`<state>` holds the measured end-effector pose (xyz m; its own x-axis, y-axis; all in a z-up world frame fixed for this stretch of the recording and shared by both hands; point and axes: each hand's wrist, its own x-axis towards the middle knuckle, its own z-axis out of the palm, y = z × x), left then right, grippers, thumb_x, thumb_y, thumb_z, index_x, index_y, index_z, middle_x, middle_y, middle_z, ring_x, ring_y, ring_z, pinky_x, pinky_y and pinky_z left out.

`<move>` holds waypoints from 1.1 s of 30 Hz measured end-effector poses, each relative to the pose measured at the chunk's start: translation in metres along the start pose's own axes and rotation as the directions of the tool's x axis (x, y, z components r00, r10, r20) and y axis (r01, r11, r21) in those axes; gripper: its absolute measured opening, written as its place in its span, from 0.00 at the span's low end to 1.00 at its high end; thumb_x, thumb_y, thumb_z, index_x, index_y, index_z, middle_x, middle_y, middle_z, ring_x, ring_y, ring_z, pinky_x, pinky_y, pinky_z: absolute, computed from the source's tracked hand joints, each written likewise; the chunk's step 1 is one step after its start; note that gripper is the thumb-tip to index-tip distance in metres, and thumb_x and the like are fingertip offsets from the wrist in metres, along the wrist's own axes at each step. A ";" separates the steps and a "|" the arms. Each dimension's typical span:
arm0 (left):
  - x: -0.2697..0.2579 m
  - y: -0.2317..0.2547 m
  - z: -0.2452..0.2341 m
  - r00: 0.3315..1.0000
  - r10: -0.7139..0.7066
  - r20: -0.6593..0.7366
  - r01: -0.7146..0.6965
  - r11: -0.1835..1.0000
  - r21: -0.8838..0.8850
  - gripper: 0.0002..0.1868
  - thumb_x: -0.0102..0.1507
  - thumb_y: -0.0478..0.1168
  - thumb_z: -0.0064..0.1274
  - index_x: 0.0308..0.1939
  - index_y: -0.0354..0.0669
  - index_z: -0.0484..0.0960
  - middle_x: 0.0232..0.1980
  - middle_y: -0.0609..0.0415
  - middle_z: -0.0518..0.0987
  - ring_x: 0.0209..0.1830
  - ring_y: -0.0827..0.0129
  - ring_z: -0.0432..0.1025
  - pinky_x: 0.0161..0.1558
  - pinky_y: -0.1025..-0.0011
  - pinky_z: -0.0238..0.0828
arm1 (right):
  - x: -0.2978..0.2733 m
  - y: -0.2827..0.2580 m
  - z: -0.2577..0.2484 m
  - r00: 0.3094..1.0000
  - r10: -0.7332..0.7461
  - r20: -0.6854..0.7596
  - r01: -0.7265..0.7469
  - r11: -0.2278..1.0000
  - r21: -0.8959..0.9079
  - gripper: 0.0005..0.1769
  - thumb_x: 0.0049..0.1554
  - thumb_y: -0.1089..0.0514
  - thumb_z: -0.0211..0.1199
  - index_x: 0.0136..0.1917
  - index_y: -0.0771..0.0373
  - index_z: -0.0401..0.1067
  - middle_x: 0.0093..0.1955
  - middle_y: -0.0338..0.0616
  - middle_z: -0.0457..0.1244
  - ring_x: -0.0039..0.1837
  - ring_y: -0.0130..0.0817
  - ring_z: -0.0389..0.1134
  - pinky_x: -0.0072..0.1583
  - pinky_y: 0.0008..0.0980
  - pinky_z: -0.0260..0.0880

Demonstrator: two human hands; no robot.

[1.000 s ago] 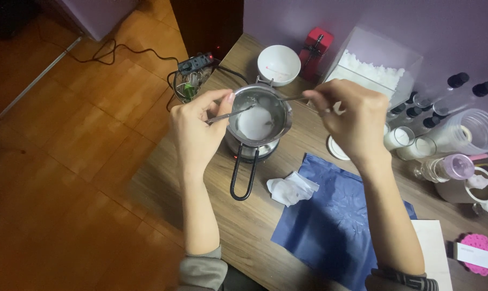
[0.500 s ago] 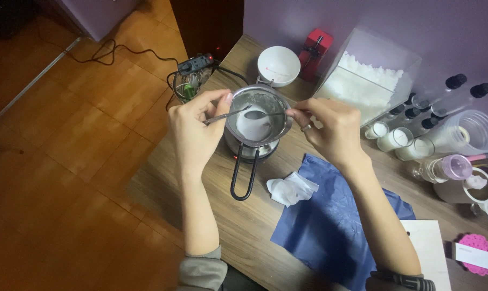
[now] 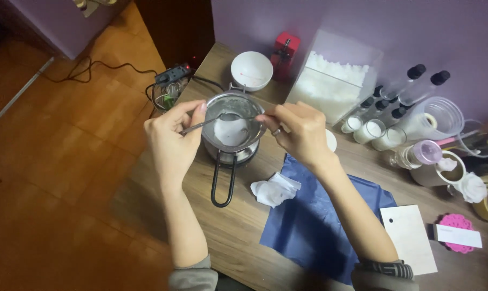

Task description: Preparing wax in a melting pot by stirring and cleaning the container with a cloth.

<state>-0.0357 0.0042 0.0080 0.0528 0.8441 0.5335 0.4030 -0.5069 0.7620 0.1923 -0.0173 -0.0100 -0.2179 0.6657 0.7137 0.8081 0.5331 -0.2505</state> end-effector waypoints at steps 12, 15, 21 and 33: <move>-0.003 0.007 0.004 0.997 -0.015 0.073 0.012 0.999 0.041 0.05 0.64 0.30 0.53 0.41 0.38 0.84 0.15 0.57 0.71 0.11 0.81 0.61 0.19 0.83 0.58 | -0.018 0.001 0.007 0.987 -0.008 -0.158 0.019 0.997 0.071 0.09 0.54 0.57 0.63 0.33 0.57 0.69 0.23 0.37 0.57 0.28 0.34 0.62 0.35 0.26 0.62; -0.004 0.009 0.005 0.997 -0.023 0.075 0.022 1.000 0.016 0.05 0.65 0.31 0.52 0.42 0.38 0.83 0.14 0.60 0.68 0.10 0.84 0.56 0.17 0.86 0.52 | -0.022 0.000 0.008 0.984 0.038 -0.176 -0.017 0.993 0.115 0.08 0.53 0.58 0.64 0.33 0.58 0.70 0.23 0.37 0.59 0.28 0.33 0.63 0.35 0.26 0.63; -0.008 0.007 0.008 0.995 -0.010 0.104 0.009 1.000 0.012 0.04 0.63 0.30 0.54 0.40 0.38 0.83 0.12 0.60 0.67 0.09 0.85 0.54 0.15 0.86 0.48 | -0.017 -0.008 -0.002 0.973 0.147 -0.176 -0.115 0.977 0.181 0.07 0.52 0.55 0.65 0.35 0.57 0.72 0.24 0.37 0.61 0.29 0.32 0.64 0.35 0.24 0.64; -0.005 0.021 0.006 0.969 0.020 0.245 -0.017 1.000 -0.011 0.07 0.62 0.28 0.51 0.38 0.39 0.83 0.13 0.55 0.71 0.10 0.81 0.59 0.17 0.83 0.54 | -0.006 -0.021 -0.001 0.977 0.165 -0.134 -0.123 0.953 0.278 0.03 0.53 0.60 0.63 0.39 0.61 0.73 0.27 0.43 0.64 0.31 0.36 0.68 0.37 0.27 0.66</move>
<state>-0.0217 -0.0097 0.0186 0.2833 0.8511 0.4419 0.3920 -0.5233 0.7566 0.1770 -0.0331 -0.0084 -0.0065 0.6685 0.7437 0.6444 0.5715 -0.5081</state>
